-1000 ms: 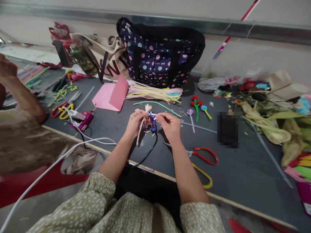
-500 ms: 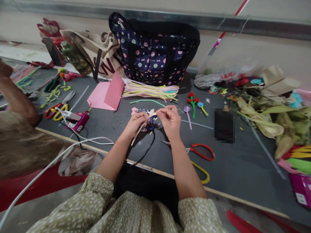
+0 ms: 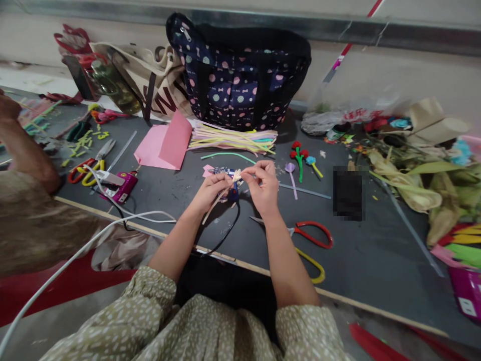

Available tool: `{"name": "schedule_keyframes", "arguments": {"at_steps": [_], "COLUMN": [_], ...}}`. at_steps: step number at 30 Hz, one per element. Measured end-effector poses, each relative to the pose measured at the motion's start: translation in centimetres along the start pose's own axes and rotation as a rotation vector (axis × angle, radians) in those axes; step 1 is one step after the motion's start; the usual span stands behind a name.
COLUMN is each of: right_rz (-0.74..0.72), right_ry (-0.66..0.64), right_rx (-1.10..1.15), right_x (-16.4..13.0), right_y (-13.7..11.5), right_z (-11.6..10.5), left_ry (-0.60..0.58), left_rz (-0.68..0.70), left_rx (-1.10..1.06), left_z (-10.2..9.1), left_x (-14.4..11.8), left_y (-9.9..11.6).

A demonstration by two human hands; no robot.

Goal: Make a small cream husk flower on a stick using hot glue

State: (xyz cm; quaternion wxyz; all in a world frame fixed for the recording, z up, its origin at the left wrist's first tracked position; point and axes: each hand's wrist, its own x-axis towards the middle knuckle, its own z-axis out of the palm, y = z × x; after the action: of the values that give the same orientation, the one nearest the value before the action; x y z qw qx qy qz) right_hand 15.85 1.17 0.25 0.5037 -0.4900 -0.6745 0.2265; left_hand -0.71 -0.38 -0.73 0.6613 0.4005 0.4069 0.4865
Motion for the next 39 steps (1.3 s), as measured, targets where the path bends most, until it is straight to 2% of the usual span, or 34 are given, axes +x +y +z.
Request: {"name": "schedule_keyframes", "arguments": {"at_steps": [15,28,39], "right_rz": [-0.011,-0.114,-0.132], "right_ry": [0.000,0.046,0.074], "right_rx": [-0.014,0.012,0.013], "right_x": [0.03,-0.01,-0.15], "right_y": [0.00,0.38,0.37], "right_z": [0.09,0.40,0.55], "left_ry": [-0.033,-0.067,-0.061], "left_rz": [-0.009,0.001,-0.003], "left_rx": [0.010,0.050,0.022], "left_z": [-0.34,-0.50,-0.23], "left_x": [0.07,0.07,-0.15], "left_y": [-0.23,-0.25,-0.20]}}
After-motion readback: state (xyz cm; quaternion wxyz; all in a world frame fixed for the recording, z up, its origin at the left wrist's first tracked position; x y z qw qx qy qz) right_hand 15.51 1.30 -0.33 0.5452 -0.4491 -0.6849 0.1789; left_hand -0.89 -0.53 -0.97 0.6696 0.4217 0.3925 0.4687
